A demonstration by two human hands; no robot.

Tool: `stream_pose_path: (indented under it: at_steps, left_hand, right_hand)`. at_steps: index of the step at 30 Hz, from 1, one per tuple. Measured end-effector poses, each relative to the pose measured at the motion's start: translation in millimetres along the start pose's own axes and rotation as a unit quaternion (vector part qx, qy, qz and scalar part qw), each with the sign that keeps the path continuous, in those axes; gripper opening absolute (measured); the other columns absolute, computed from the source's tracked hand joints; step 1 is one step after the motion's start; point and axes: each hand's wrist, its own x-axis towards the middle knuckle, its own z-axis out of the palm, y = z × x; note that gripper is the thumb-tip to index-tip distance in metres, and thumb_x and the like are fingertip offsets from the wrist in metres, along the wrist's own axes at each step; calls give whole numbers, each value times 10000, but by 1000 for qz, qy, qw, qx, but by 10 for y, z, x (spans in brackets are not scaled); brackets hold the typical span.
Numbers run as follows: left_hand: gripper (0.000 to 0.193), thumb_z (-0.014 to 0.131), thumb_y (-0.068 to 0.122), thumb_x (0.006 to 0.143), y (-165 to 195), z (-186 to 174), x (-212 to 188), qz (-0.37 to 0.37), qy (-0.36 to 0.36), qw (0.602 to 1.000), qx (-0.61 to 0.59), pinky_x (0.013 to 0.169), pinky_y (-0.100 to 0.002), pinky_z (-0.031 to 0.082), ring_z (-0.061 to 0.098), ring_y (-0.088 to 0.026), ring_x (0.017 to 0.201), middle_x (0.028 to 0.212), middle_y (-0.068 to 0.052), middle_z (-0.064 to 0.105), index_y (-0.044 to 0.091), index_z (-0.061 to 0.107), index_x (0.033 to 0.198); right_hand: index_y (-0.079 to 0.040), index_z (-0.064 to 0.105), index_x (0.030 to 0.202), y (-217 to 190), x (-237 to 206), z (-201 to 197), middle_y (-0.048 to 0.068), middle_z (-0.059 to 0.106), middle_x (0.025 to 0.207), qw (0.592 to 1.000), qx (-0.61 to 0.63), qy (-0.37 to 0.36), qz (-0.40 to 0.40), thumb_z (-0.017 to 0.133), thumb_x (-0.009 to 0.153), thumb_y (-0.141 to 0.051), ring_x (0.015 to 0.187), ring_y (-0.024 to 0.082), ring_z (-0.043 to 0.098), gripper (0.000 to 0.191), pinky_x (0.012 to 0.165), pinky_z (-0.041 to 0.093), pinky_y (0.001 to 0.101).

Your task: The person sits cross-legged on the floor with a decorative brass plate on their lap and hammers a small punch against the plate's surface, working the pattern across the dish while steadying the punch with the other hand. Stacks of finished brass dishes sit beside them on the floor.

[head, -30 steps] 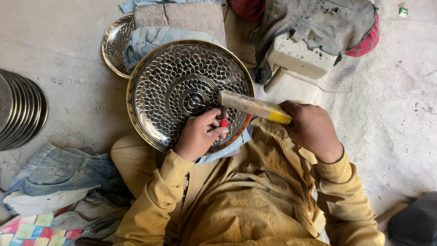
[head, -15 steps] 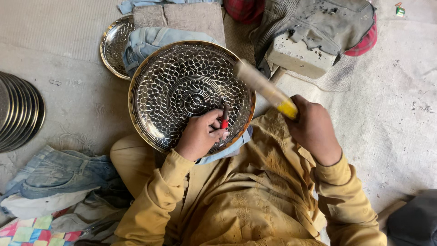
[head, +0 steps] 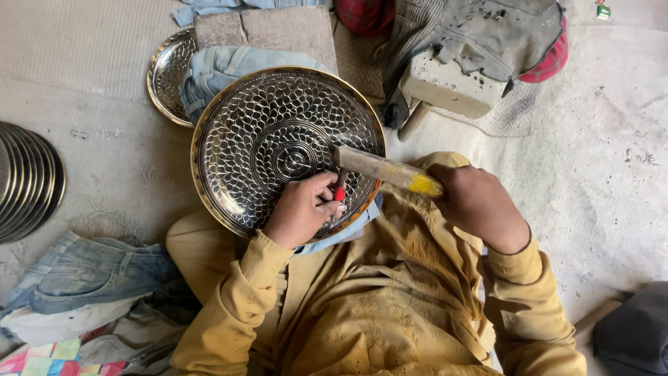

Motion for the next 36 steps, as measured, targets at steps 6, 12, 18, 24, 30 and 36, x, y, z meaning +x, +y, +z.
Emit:
stream_pose_path:
  at_steps: [6,12,18,24,30,36]
  left_hand:
    - [428,723,-33,890,-7,15,-4,7,-8,1000,4,594,-263,603,764,-137,739,830,-87,733,-28,595,1298]
    - [426,696,-26,912,52,-1,17,2,-29,999,-22,570,-272,562,734,-138,723,825,-113,744,-22,594,1326]
    - [457,720,-27,877,67,22,32,0,-21,1000,14,632,-260,639,782,-135,776,867,-111,770,-32,589,1315]
    - [453,698,-48,885,19,4,8,11,-26,1000,0,633,-264,635,783,-151,771,863,-123,756,-36,581,1323]
    - [339,688,-54,907,-16,-50,-10,20,-48,999,1,671,-269,647,782,-164,787,888,-127,760,-33,628,1240]
    - [310,666,-64,907,-40,-55,-30,9,-49,999,8,697,-277,659,793,-161,801,878,-134,754,-35,614,1211]
  right_hand:
    - [-109,747,1106,-2,-32,-17,153,714,698,999,-18,22,24,743,746,-57,611,336,685,364,564,535,444]
    - [-92,734,1171,82,-80,-33,120,721,718,1000,19,10,11,696,812,8,566,239,694,375,543,558,392]
    - [-69,718,1170,110,-122,90,165,704,716,999,34,7,6,770,763,-75,602,307,683,410,590,556,437]
    - [-115,730,1148,62,-127,68,160,704,748,1000,-3,17,-8,765,760,-78,677,342,694,392,626,553,447]
    - [-136,690,1272,18,-126,78,149,695,682,981,132,18,144,732,840,-105,544,280,709,435,586,568,381]
    - [-114,728,1198,30,-129,164,116,731,733,988,101,46,110,730,862,-101,540,249,696,336,604,575,361]
